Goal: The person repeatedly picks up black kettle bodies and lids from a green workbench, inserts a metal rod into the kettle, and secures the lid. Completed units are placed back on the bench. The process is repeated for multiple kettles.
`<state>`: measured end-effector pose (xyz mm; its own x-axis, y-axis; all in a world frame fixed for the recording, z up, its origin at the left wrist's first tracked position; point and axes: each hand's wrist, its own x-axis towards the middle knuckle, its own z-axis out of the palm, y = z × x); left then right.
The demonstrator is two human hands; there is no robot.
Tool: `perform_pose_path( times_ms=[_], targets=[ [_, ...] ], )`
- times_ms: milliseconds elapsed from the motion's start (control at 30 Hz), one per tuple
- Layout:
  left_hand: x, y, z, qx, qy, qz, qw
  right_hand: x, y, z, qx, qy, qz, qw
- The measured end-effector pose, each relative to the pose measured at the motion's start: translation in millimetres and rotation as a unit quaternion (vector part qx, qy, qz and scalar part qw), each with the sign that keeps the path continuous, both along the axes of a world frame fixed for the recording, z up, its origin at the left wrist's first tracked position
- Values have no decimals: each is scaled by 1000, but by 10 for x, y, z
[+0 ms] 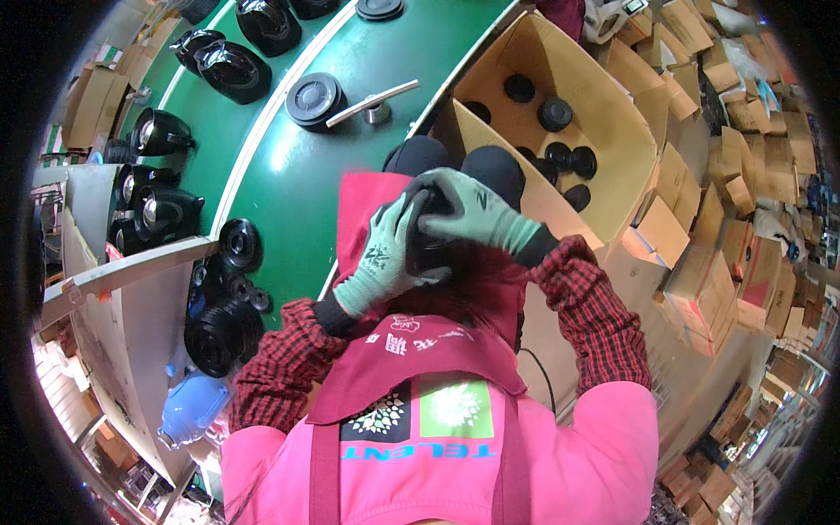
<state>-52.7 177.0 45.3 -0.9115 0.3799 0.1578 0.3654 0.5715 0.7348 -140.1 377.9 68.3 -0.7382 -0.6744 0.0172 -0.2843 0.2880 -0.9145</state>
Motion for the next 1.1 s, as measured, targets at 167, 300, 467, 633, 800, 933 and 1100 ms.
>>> perform_pose_path(
  times_ms=[167,300,467,633,800,933,1100],
  targets=[
    [116,12,-237,18,86,28,996,-1382,-406,-693,237,369,-203,875],
    [-72,-27,17,92,-32,54,994,-2114,-855,-1206,445,252,-15,859],
    [-650,-476,414,68,127,226,963,-1586,-435,-572,265,175,21,948],
    [-1285,-288,543,-61,-7,-49,997,-715,233,386,296,67,84,949],
    [-1219,-237,339,-43,-145,-152,977,-161,240,456,355,165,24,920],
    [-938,-8,519,-145,-97,-62,983,-677,454,378,277,81,180,940],
    [-1055,-171,399,-141,-140,-113,974,-717,371,46,-303,-283,31,910]
  ],
)
